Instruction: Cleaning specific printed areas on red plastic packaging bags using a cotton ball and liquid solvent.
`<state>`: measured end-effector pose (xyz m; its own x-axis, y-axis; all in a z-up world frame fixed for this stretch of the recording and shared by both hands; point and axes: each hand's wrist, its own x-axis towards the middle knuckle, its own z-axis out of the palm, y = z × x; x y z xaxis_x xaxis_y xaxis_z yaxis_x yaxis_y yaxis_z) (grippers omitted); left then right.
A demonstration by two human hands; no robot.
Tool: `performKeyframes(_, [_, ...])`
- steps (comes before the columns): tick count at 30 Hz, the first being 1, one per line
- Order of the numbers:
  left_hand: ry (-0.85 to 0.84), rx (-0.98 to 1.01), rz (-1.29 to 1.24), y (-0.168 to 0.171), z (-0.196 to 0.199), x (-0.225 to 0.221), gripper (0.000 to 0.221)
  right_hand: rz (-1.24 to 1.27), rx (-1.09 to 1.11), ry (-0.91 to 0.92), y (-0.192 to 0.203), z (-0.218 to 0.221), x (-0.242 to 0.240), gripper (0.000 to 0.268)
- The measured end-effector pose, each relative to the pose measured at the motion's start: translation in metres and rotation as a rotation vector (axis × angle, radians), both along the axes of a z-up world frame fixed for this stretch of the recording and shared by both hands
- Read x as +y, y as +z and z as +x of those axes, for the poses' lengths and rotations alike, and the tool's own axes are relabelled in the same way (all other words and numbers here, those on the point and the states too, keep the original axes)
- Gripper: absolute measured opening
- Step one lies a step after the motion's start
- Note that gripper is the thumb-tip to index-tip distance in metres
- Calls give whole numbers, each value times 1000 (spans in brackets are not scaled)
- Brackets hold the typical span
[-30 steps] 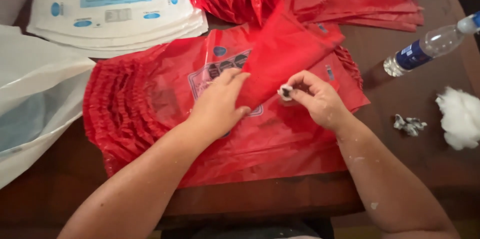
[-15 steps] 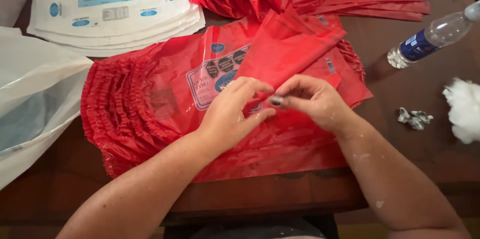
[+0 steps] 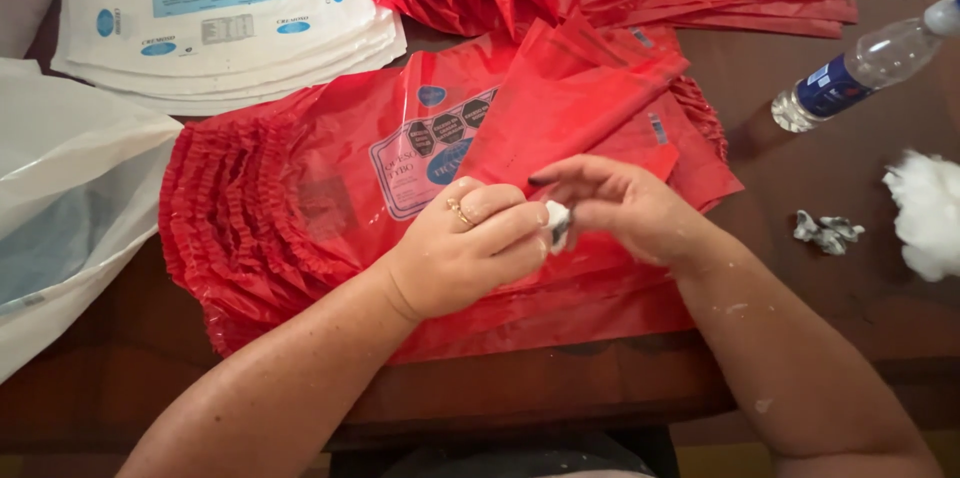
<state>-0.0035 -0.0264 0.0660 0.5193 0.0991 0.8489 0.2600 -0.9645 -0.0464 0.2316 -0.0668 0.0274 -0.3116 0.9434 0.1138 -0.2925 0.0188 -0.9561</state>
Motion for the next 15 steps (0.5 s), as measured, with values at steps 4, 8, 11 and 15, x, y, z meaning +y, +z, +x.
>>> performKeyframes(4, [-250, -79, -4, -17, 2, 18, 18, -18, -4, -69, -2, -3, -3, 59])
performKeyframes(8, [-255, -114, -140, -34, 4, 25, 11, -24, -9, -156, -9, 3, 0, 67])
performKeyframes(11, [-194, -150, -389, -31, 2, 27, 7, -45, -61, -229, 0, 1, -1, 70])
performKeyframes(15, [-137, -150, -787, -20, 3, 20, 22, -38, -146, -290, -1, -2, -4, 67])
